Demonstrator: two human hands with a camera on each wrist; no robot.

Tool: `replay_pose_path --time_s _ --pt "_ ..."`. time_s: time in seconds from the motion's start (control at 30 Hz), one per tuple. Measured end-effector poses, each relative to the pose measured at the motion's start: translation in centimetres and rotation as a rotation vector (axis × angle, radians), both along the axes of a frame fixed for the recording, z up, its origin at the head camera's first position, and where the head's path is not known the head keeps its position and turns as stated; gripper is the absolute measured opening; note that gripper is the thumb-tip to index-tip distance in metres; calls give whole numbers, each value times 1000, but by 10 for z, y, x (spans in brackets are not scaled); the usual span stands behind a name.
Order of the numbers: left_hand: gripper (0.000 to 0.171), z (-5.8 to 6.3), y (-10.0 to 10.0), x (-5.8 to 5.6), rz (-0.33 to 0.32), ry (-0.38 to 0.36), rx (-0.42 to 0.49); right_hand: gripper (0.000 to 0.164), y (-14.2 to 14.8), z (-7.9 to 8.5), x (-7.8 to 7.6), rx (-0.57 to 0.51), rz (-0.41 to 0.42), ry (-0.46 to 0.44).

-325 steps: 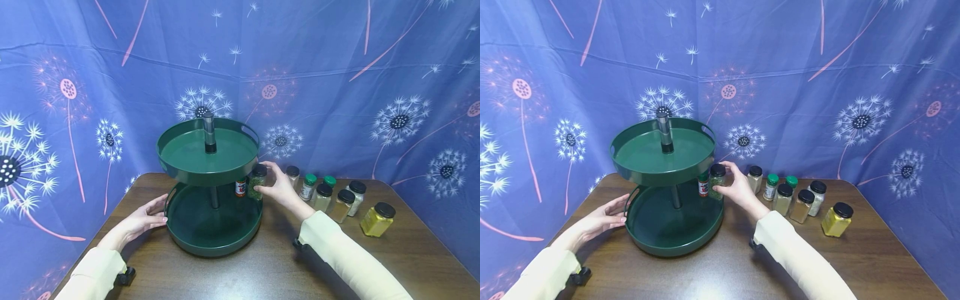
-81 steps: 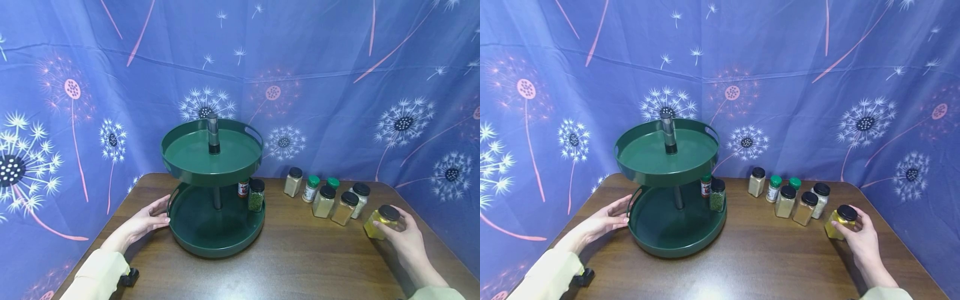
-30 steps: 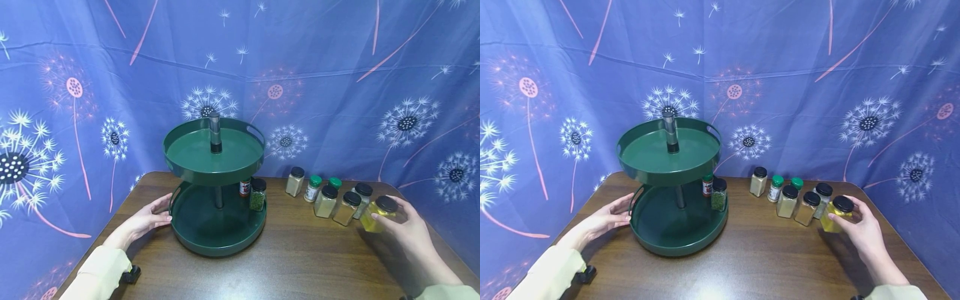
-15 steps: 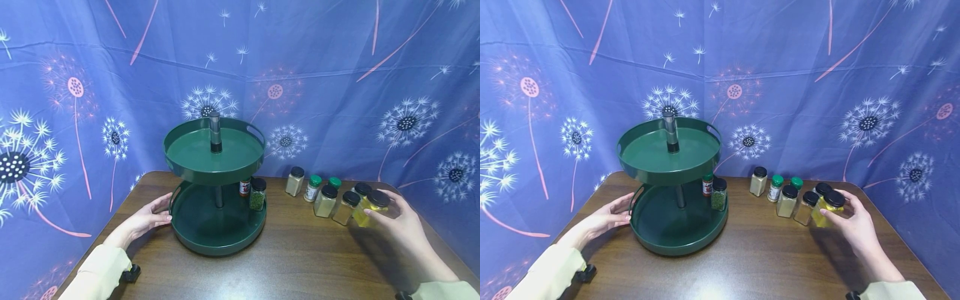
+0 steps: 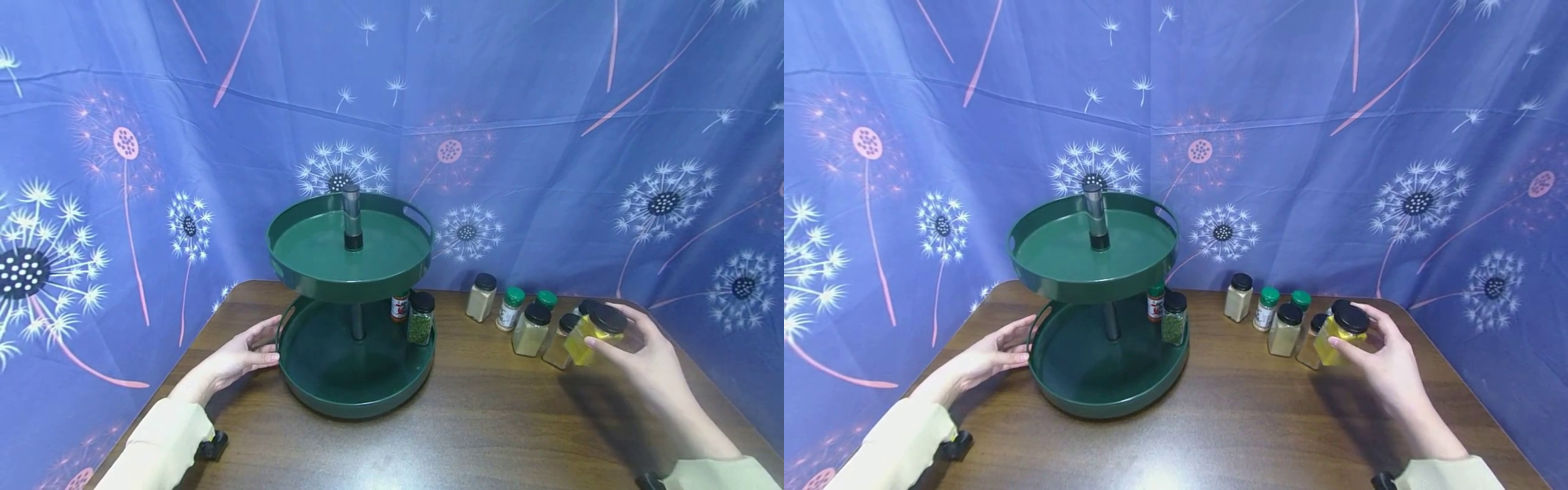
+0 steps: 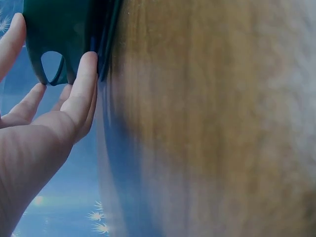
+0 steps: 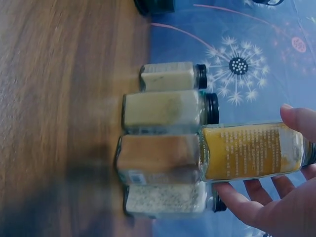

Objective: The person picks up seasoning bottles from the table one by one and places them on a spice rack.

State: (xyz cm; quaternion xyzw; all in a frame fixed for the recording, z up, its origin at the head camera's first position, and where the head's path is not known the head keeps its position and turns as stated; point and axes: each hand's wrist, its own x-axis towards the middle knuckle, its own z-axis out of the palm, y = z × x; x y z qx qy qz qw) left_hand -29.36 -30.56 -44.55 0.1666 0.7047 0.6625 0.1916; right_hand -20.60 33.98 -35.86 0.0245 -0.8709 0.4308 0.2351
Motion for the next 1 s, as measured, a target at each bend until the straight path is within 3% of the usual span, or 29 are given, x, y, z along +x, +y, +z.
replay_pose_path --time_s 0.43,0.6,1.0 --pt "88 3 0 1 17 25 -93 66 -24 5 -2 1 31 1" --pt "87 2 -1 1 16 18 -72 67 -35 8 -5 17 29 1" --pt "87 4 2 4 9 8 -33 65 -66 17 -13 -6 126 16"
